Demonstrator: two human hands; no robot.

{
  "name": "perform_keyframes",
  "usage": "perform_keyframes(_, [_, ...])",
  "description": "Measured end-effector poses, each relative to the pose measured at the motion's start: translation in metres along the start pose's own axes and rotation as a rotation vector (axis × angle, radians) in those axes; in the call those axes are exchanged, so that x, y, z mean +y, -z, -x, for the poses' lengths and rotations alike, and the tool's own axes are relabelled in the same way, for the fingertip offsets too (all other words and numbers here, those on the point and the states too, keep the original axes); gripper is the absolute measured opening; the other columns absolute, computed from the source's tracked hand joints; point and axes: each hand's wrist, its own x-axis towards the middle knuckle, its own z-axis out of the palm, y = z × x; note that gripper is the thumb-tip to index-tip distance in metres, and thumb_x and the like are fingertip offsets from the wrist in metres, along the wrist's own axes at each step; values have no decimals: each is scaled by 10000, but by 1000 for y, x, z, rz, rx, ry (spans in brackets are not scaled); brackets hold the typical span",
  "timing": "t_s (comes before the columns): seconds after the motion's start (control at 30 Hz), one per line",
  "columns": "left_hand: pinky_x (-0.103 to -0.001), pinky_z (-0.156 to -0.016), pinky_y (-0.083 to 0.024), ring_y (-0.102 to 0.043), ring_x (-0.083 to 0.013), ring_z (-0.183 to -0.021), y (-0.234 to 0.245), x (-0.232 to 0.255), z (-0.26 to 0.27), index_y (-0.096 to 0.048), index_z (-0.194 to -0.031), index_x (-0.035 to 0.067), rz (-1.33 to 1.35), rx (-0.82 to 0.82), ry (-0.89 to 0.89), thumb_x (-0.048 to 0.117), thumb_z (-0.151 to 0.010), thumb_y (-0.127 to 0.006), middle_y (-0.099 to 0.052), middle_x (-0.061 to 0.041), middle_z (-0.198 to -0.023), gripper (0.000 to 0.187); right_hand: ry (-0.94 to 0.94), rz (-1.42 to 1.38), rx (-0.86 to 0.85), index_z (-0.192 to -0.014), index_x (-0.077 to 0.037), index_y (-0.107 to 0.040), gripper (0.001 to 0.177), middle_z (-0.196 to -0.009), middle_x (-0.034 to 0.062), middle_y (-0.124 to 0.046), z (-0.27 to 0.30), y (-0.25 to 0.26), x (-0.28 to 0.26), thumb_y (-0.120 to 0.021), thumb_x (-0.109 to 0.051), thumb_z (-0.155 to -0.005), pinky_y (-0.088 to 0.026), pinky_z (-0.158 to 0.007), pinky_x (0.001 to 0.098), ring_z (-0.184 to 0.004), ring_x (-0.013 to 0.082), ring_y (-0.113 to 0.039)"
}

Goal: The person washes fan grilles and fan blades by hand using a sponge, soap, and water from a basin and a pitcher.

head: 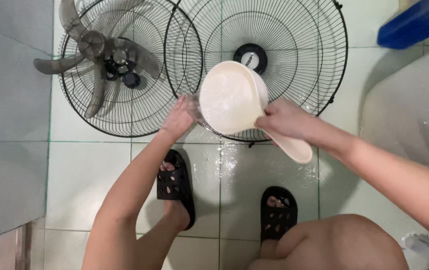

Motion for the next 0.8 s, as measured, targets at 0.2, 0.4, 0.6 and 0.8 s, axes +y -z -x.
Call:
perform_keyframes(0.2, [-456,-1249,-226,-376,-322,-1493,17,1,12,-546,-1438,63,583,249,113,94,-807,-697,-464,-156,-1567,649,-53,-234,-64,-849,49,-730,322,-671,91,-679,-1,1,6,-646,-261,-882,-520,-463,309,-504,179,-627])
perform_keyframes(0.4, [-469,-1133,-395,-454,-425,-1344,35,25,11,-521,-1417,-36,934,678,623,-2,-853,-697,-399,-230,-1491,592,-55,-219,-17,-852,78,-733,347,-667,118,-692,-4,-1,22,-668,-262,-876,-542,-502,321,-532,190,-666])
perform_keyframes(0.6, [-400,-1053,-510,-607,-326,-1219,20,25,-17,-552,-1335,14,1203,595,995,51,-1001,-579,-521,-178,-1412,337,71,38,132,-898,47,-761,292,-673,105,-716,-13,-7,18,-728,-235,-830,-553,-555,304,-563,178,-698])
perform_keyframes(0.8, [-443,-993,-540,-640,-367,-1171,51,57,-51,-682,-1134,-52,641,473,474,-32,-890,-565,-583,-201,-1410,272,30,-164,88,-953,40,-782,283,-683,127,-707,15,35,41,-727,-207,-827,-536,-517,372,-563,198,-653])
